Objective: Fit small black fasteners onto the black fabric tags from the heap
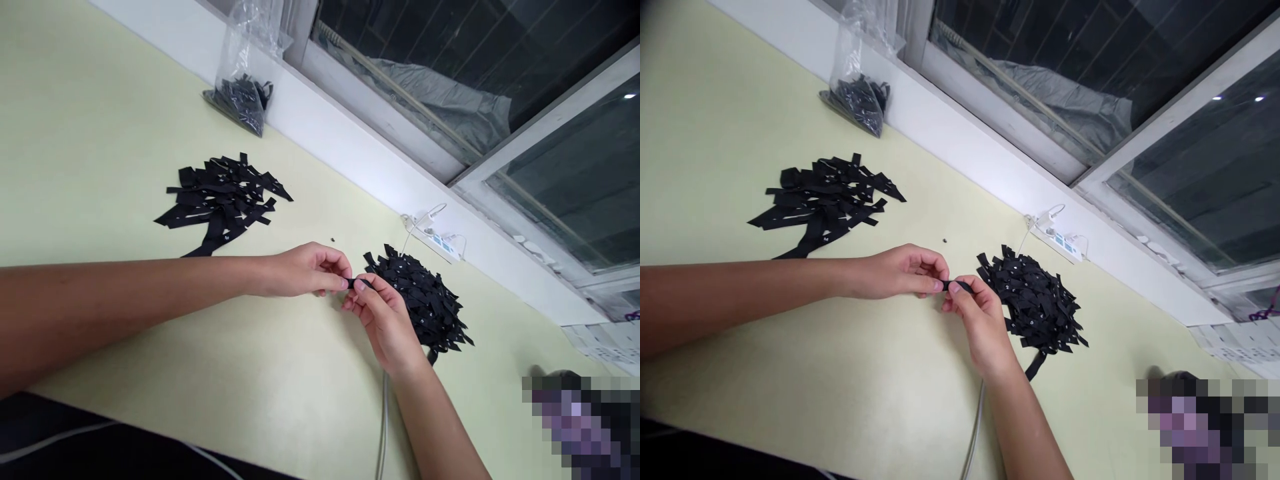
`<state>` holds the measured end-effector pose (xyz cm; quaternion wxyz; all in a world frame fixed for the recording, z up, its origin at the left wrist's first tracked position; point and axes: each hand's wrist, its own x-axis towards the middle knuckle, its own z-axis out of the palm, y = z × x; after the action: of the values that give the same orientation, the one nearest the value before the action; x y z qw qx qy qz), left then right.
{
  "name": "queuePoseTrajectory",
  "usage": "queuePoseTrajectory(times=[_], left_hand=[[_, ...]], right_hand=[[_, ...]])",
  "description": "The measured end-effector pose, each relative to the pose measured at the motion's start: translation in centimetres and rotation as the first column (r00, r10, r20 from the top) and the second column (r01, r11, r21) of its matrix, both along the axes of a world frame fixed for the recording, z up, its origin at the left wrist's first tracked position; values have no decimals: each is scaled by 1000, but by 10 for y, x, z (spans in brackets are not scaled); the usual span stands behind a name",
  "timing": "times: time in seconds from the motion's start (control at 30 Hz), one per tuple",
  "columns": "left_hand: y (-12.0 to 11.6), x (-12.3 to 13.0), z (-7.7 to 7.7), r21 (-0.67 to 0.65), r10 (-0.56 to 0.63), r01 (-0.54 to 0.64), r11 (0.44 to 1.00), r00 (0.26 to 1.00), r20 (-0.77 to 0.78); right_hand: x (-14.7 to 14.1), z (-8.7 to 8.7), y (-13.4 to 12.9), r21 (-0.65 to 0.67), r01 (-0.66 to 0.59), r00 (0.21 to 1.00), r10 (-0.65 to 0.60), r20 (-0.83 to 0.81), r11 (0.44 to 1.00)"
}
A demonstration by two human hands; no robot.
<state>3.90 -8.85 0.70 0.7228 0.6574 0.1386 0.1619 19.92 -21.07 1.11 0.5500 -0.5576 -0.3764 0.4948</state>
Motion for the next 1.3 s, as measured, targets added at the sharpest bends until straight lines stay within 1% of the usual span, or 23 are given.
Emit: queuePoseTrajectory(times=[0.17, 0.37, 0.6, 0.8, 1.13, 1.3], left_hand=[[1, 0, -2, -51, -8, 8, 999, 1000, 6], [2, 0, -5, -72, -27, 29, 997, 999, 29], [1, 0, -9, -37, -29, 30, 999, 999, 31], [1, -1, -10, -48, -32, 34, 998, 998, 53], [2, -1, -13, -1, -27, 27, 1000, 999, 31], [1, 0, -13, -19, -38, 39, 999, 998, 57]], right_hand=[[1, 2, -2, -35, -1, 996, -2, -86, 999], [4, 0, -1, -42, 22, 993, -27, -117, 999], [3, 1, -3, -33, 27, 997, -29, -67, 999], [3, 0, -3, -49, 24, 997, -28, -79, 998], [6, 0, -3, -33, 18, 998, -19, -54, 999], [5, -1, -2, -35, 13, 999, -15, -48, 999]])
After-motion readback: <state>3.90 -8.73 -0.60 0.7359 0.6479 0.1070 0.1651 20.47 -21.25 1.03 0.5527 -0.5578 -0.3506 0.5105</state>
